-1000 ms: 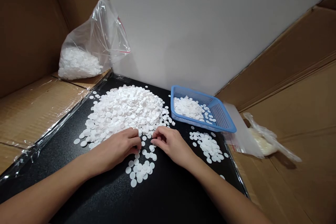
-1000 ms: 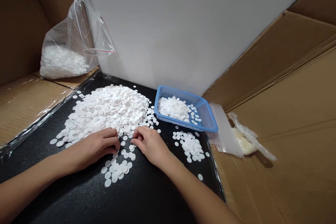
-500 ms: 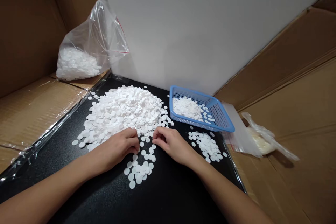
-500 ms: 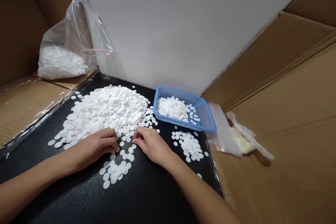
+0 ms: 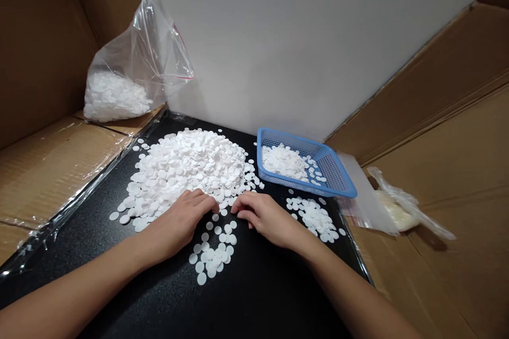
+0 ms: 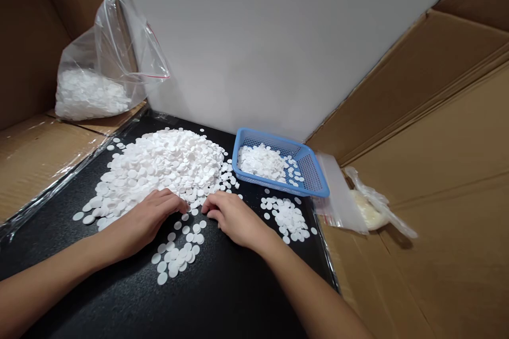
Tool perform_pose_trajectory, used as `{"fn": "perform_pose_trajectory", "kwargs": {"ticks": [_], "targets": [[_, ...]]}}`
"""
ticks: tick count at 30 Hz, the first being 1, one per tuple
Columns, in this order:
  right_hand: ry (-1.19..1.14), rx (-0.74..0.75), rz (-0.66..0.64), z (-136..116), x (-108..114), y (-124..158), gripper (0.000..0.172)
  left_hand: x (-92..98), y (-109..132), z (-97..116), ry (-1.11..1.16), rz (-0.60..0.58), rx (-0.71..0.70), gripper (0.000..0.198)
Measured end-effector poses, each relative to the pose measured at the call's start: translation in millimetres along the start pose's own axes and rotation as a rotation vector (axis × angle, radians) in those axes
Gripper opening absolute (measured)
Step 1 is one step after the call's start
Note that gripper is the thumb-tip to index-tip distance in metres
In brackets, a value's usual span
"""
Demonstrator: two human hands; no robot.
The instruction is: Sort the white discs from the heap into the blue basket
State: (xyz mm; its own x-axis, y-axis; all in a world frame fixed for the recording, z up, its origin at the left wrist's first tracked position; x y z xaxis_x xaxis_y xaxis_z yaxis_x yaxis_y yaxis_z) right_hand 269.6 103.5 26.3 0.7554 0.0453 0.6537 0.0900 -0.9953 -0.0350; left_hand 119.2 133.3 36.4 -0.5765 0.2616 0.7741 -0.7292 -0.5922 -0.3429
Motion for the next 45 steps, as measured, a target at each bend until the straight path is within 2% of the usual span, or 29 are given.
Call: {"fn": "perform_pose_trajectory", "kwargs": {"ticks": [5, 12, 15, 19, 22, 26, 31, 35, 40, 45], "targets": [[0.031, 0.040, -0.083, -1.7, -2.4, 1.8, 0.014, -2.9, -1.4, 2.1, -0.020, 0.005, -0.031, 0.031], [-0.064, -0.108, -0.048, 4.4, -2.9, 1.5, 0.013, -1.3, 1.3, -0.2, 0.033, 0.028, 0.043, 0.026], [-0.239, -0.237, -0.037, 6.8, -4.9, 2.9, 0.015, -0.2, 3.4, 2.0, 0.097, 0.027, 0.094, 0.022], [-0.585, -0.323, -0.005, -3.1, -10.1, 6.8, 0.033, 0.8, 3.4, 1.4, 0.241, 0.065, 0.248, 0.001], [-0.692, -0.329, 0.045, -13.3, -9.6, 11.0, 0.039, -0.2, 2.8, -0.3, 0.328, 0.071, 0.348, 0.015], [-0.662, -0.306, 0.085, -23.5, -7.2, 16.3, 0.037, -3.1, 3.6, 1.7, 0.431, 0.017, 0.399, 0.020], [-0.632, -0.240, 0.063, -31.7, -8.2, 20.4, 0.029, -4.7, 4.9, 11.1, 0.515, -0.075, 0.391, 0.024], [-0.728, -0.251, 0.031, -33.6, -11.0, 21.2, 0.034, -3.5, 3.8, 16.7, 0.669, -0.121, 0.409, 0.031], [-0.788, -0.252, 0.057, -35.6, -8.3, 20.1, 0.038, -4.5, 5.1, 13.6, 0.742, -0.144, 0.497, 0.041], [-0.772, -0.249, 0.064, -36.4, -6.1, 21.5, 0.037, -3.7, 5.6, 14.0, 0.737, -0.132, 0.486, 0.042]]}}
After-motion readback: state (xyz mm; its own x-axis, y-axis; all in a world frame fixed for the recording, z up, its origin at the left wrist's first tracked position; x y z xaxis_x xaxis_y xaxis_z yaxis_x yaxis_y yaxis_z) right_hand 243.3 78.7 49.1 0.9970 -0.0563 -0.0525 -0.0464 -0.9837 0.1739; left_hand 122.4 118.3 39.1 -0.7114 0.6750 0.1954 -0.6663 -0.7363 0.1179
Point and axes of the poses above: each hand's wrist, its own y-axis away from the middle knuckle, its own x-axis out of the back of the hand, z = x × y, the point moved 7 cm from there along -y, towards the middle knuckle, and after that the axes turned 14 degrees about z, right-handed, at the moved point
